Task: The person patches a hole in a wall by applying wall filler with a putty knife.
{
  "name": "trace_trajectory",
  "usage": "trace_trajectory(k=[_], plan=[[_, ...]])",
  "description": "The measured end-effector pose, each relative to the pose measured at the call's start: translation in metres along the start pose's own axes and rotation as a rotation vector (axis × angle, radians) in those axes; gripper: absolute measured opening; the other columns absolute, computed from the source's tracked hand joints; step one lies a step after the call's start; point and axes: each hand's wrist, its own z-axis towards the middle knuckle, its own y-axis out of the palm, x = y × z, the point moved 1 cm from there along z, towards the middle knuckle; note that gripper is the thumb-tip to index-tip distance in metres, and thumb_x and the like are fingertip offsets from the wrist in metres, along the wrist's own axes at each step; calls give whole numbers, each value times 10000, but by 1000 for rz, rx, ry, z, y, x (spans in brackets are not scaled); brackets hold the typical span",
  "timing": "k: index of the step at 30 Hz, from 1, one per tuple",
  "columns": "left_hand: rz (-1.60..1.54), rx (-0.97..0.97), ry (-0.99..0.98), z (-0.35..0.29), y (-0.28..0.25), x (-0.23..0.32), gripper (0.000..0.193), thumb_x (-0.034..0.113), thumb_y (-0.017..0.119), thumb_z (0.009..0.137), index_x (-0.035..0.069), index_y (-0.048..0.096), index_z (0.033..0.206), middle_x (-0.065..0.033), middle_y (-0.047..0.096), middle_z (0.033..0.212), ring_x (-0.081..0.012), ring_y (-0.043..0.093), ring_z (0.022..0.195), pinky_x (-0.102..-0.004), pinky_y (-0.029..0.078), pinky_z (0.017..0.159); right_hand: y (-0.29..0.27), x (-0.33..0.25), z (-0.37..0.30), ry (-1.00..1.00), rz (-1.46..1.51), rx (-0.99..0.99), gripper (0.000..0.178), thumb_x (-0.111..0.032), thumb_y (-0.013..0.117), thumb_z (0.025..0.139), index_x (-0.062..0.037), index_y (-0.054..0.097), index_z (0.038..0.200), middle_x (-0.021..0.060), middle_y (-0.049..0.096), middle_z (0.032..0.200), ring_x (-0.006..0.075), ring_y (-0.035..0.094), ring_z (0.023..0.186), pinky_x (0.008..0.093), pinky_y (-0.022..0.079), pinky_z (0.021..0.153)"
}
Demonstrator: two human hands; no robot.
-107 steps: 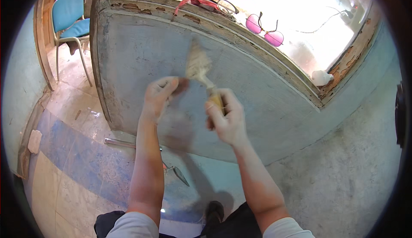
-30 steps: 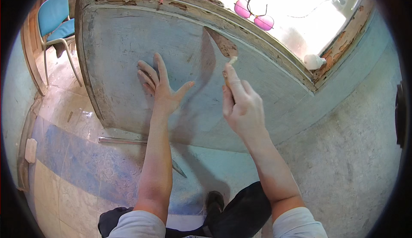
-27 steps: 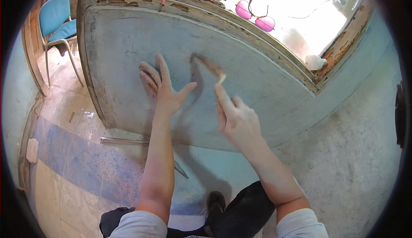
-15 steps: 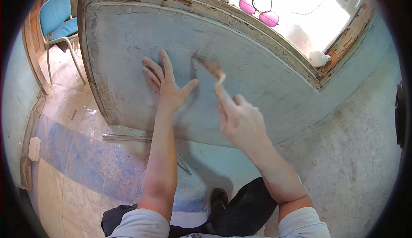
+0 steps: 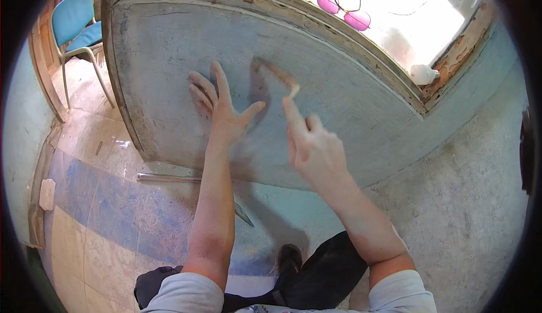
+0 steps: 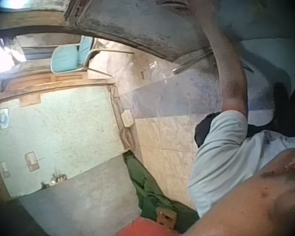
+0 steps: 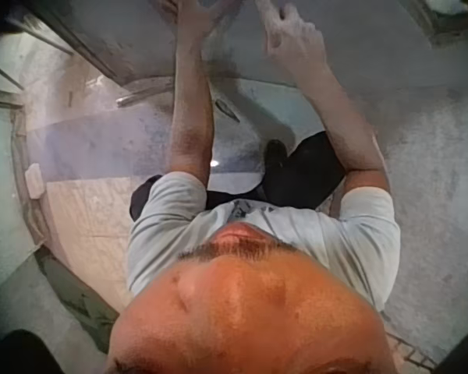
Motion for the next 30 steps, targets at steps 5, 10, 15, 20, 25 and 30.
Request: trace_trajectory(k=[5,10,15,20,25,30], plan=[[-13,-1,9,-2,-1,-1,1427,493,926,743,258,-89,1718,-286,-319,1697,-548,-263,1557,-700,-33,1236,-17,-2,11,-33,53,-2,603,-159,631,987,-144,492,1573,163,635,896,395,696,601,484,582,543],[-4,-28,-14,-3,-2,0,1430,475,928,743,254,-97,1716,-282,-324,1696,-541,-269,1558,-703,-30,1236,2,-8,-1,30,-5,-192,580,-160,626,988,-150,513,1557,158,638,888,389,698,595,483,581,537],[-16,-30,-13,-4,2,1,1439,464,933,740,257,-105,1714,-280,-327,1695,-532,-271,1561,-714,-22,1231,-8,0,13,-22,41,100,543,-119,666,985,-128,560,1517,154,625,804,359,659,618,461,546,564],[-2,-38,-12,-3,-4,-1,1447,460,936,733,257,-108,1714,-283,-335,1691,-529,-279,1559,-717,-22,1229,0,-8,-1,13,-2,-137,547,-103,676,971,-144,577,1508,155,636,828,361,663,647,457,546,575],[-29,-25,-3,-2,1,1,1461,453,942,722,261,-114,1713,-281,-345,1688,-524,-289,1557,-715,-37,1225,-12,9,22,-23,63,181,575,-163,636,985,-165,528,1550,161,638,863,395,705,614,494,587,543],[-5,-24,-16,-3,-1,-4,1470,462,945,714,259,-115,1713,-278,-345,1689,-526,-286,1558,-716,-38,1223,-1,-3,-1,-22,5,-132,542,-97,673,970,-137,581,1503,144,631,798,358,658,629,459,553,581]])
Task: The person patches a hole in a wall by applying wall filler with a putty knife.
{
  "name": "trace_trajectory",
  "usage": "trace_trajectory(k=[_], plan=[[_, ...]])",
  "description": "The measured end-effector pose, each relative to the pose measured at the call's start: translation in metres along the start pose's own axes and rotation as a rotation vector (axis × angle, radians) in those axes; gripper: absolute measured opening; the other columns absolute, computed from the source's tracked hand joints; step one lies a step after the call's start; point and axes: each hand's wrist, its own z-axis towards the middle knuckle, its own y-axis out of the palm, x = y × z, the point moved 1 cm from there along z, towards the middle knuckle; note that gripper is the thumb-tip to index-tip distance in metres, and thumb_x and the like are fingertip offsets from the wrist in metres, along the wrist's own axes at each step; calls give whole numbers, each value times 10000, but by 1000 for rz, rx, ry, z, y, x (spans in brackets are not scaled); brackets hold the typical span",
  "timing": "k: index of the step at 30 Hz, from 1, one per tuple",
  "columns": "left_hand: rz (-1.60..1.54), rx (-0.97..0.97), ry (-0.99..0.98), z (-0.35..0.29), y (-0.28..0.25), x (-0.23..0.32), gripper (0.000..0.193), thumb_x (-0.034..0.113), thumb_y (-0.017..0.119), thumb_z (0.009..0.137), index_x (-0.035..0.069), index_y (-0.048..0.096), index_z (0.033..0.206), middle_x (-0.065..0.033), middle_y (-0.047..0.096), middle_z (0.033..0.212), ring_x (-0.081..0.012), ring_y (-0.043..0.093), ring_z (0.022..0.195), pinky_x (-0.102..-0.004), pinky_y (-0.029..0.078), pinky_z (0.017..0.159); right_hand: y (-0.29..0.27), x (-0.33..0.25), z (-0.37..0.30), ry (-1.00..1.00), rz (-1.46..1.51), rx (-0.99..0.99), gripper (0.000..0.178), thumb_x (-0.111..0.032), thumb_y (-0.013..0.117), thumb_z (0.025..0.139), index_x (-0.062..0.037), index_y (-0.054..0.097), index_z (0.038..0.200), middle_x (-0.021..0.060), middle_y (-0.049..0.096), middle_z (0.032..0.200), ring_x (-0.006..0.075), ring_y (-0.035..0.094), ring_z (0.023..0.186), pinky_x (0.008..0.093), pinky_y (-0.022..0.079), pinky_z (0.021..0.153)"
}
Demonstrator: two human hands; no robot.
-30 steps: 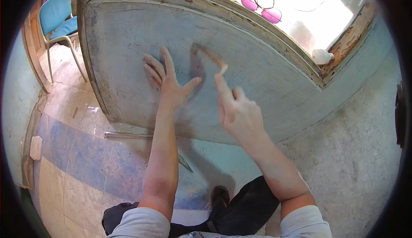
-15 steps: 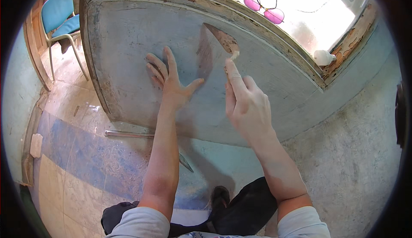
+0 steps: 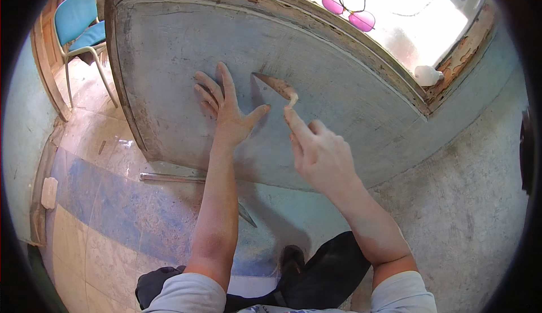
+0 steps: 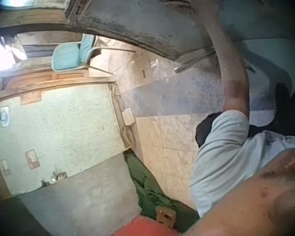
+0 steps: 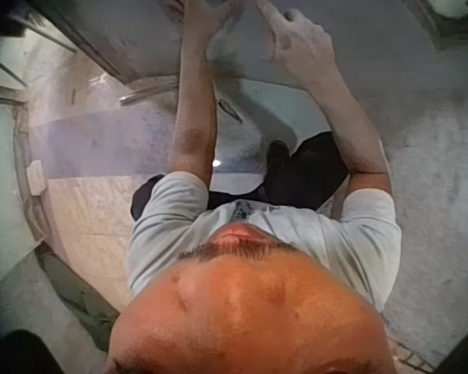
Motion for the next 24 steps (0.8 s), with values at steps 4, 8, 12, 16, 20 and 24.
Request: trace_trajectory(k=[4,8,12,16,20,24], plan=[[-3,-14,9,1,2,4,1476,468,947,708,261,-114,1713,-275,-345,1690,-534,-284,1556,-711,-36,1225,-9,13,14,-25,46,252,557,-186,638,1001,-180,530,1547,149,640,859,397,696,606,496,579,532],[-5,-21,-17,0,1,3,1476,468,946,712,262,-120,1712,-275,-348,1689,-537,-282,1555,-709,-30,1228,9,9,-5,-7,-12,54,539,-183,641,1003,-183,546,1534,140,624,833,384,677,584,481,563,521],[-3,-18,11,1,1,4,1463,482,938,723,253,-115,1712,-282,-343,1688,-546,-280,1552,-710,-32,1227,-17,11,11,-49,68,270,534,-172,633,1000,-183,552,1528,139,631,843,381,677,582,477,563,523],[-14,-6,29,-2,3,1,1446,497,925,735,235,-106,1714,-297,-329,1689,-557,-274,1549,-711,-38,1225,4,7,-2,26,-6,179,531,-127,666,973,-168,591,1497,143,638,821,367,670,616,465,553,559],[14,0,52,2,3,-2,1440,513,917,743,228,-109,1713,-305,-329,1685,-565,-264,1549,-714,-36,1223,-10,7,-3,15,134,159,508,-90,693,948,-148,644,1450,158,642,808,369,661,655,472,548,615],[-27,20,63,0,8,0,1350,568,862,796,233,-62,1721,-315,-275,1702,-569,-236,1557,-720,-40,1220,-8,18,7,72,230,368,503,-86,692,941,-147,654,1438,167,641,806,368,663,669,469,548,635]])
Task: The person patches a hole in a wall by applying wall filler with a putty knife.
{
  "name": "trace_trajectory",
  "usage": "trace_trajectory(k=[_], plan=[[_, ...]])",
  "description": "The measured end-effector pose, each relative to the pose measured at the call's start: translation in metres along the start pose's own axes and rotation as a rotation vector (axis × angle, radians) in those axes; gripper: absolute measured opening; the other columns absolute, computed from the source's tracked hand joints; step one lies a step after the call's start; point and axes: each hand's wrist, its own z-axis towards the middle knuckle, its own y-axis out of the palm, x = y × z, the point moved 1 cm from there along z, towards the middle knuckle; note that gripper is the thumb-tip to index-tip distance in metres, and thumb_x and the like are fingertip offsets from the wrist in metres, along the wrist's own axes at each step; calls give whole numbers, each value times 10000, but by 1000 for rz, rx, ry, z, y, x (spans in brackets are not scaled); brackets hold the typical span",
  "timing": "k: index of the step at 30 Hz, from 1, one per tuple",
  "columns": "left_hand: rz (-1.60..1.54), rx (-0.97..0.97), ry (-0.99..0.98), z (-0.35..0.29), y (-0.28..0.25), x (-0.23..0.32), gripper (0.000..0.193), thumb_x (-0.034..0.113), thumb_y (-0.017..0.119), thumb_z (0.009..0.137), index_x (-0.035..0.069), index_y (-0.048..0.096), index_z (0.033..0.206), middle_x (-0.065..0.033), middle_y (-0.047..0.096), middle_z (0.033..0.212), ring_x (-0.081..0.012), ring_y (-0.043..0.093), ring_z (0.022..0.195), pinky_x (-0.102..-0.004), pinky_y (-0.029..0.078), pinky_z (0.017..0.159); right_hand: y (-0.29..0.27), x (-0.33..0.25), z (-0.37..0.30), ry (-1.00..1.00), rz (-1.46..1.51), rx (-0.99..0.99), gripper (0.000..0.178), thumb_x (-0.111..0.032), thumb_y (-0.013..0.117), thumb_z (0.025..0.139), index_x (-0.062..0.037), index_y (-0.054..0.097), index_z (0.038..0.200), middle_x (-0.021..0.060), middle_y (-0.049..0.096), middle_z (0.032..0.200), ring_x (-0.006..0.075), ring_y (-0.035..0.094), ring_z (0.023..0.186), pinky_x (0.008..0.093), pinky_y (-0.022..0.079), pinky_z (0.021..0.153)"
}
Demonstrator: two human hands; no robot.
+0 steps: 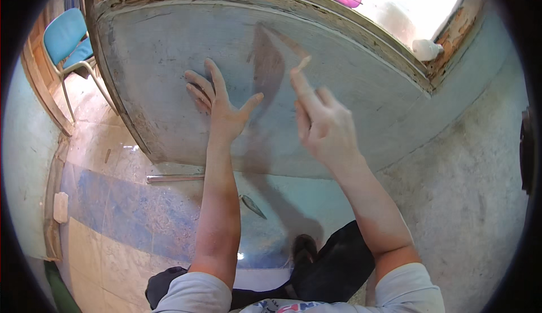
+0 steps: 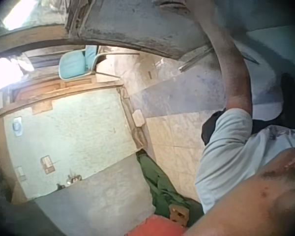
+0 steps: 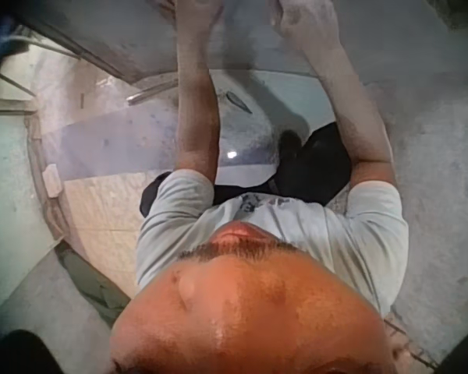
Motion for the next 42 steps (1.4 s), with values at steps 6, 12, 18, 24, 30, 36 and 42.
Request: trace_trajectory(k=[6,12,18,24,30,36,42], plan=[[14,154,50,29,-1,18,1060,585,719,943,223,107,1728,-284,-121,1754,-551,-147,1589,-751,-43,1201,-3,12,-10,16,-10,-188,479,-187,655,999,-213,619,1476,149,654,825,397,692,681,489,571,610],[275,267,331,100,-53,33,1107,678,734,888,249,151,1726,-284,-71,1761,-552,-92,1597,-787,-41,1177,9,21,-40,81,-38,-235,460,-244,655,1015,-235,620,1474,145,628,770,399,680,655,500,562,602],[434,199,501,105,-60,28,1370,757,857,668,291,126,1728,-265,-82,1766,-528,-83,1608,-806,-15,1170,6,22,-19,94,62,11,460,-209,666,1000,-250,636,1457,140,643,777,402,691,652,498,582,613],[498,135,519,101,-74,17,1433,721,901,617,311,94,1729,-246,-105,1770,-524,-95,1609,-789,-6,1189,25,22,-16,65,176,50,495,-142,689,975,-189,629,1465,174,677,827,412,687,689,482,576,653],[453,65,483,86,-83,-7,1342,680,894,667,328,145,1724,-246,-106,1770,-530,-96,1608,-771,10,1205,46,13,-26,74,295,48,546,-69,674,966,-89,580,1503,243,718,922,421,704,758,464,575,728],[315,119,515,74,-82,11,992,476,868,826,199,386,1648,-271,98,1748,-498,108,1599,-656,141,1249,68,-6,-23,162,463,124,580,-51,654,970,-81,540,1538,269,712,929,456,696,780,454,566,737],[-105,104,567,53,-84,22,456,193,782,948,41,673,1364,-231,477,1580,-385,497,1419,-477,386,1186,61,5,-28,152,380,85,559,4,623,968,-4,533,1520,256,753,1101,365,772,996,348,566,891]])
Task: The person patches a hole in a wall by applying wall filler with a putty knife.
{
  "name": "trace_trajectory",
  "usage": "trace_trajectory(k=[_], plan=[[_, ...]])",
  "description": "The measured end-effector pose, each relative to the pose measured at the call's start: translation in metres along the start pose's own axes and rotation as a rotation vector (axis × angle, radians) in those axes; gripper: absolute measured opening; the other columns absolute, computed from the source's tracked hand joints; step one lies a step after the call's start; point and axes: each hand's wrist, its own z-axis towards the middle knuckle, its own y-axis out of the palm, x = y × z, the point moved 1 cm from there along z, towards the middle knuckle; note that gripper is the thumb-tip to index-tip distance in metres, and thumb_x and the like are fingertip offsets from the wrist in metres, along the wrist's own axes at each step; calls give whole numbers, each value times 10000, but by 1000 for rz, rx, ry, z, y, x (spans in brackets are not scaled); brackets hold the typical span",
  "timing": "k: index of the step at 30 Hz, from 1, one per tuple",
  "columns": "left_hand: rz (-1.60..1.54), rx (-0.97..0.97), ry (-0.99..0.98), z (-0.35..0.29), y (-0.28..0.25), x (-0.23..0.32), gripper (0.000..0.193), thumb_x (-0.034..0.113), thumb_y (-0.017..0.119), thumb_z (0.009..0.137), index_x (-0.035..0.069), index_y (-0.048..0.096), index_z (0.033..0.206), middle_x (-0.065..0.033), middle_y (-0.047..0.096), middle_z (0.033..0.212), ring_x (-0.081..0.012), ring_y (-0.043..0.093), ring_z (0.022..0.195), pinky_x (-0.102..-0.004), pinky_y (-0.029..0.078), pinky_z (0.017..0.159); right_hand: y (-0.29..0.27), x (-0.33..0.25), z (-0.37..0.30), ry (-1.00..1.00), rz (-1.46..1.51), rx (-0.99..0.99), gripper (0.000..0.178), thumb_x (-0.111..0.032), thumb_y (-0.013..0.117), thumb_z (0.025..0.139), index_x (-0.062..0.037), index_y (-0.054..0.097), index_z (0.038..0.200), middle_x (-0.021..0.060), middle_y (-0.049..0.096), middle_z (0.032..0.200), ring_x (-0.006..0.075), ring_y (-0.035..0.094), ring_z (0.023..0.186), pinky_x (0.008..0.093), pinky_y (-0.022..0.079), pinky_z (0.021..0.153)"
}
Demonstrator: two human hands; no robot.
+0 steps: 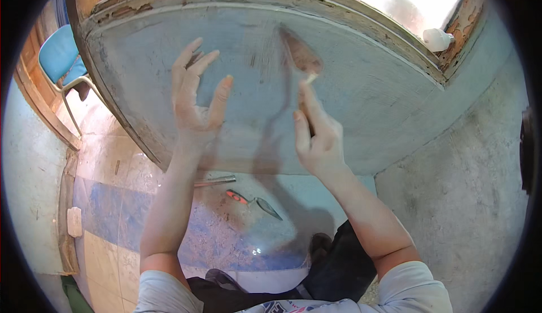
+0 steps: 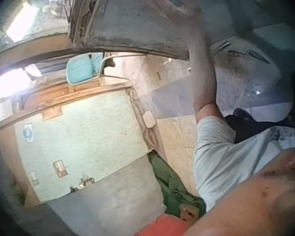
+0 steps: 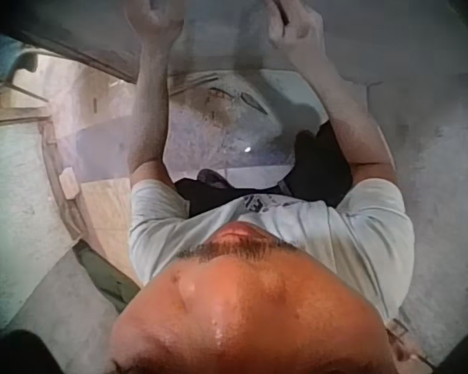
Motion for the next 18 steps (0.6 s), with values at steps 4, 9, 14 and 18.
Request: trace_trajectory(k=[4,9,14,18], plan=[[43,50,0,1,-9,-23,404,171,754,962,42,691,1340,-226,492,1573,-371,511,1417,-463,403,1175,-8,-6,-5,-8,-7,-184,540,21,627,958,4,557,1493,261,752,1095,369,773,990,367,577,875],[246,43,84,7,-8,-29,524,282,783,945,153,663,1438,-247,345,1677,-436,348,1528,-551,261,1237,-14,-8,-1,40,-39,-32,498,5,655,948,-17,616,1444,266,746,1042,380,770,923,399,590,814],[378,-129,45,-7,4,-22,688,478,781,925,350,555,1562,-259,46,1771,-549,52,1601,-744,32,1221,-12,2,-8,-26,-180,-127,585,-9,686,930,-111,594,1499,209,738,949,408,712,801,450,564,722],[432,-245,17,-16,15,-20,725,561,741,931,405,493,1594,-255,-47,1772,-572,-59,1593,-800,-38,1176,-12,2,-16,-56,-275,-144,560,-150,695,965,-209,591,1512,160,635,751,398,656,626,501,549,605]])
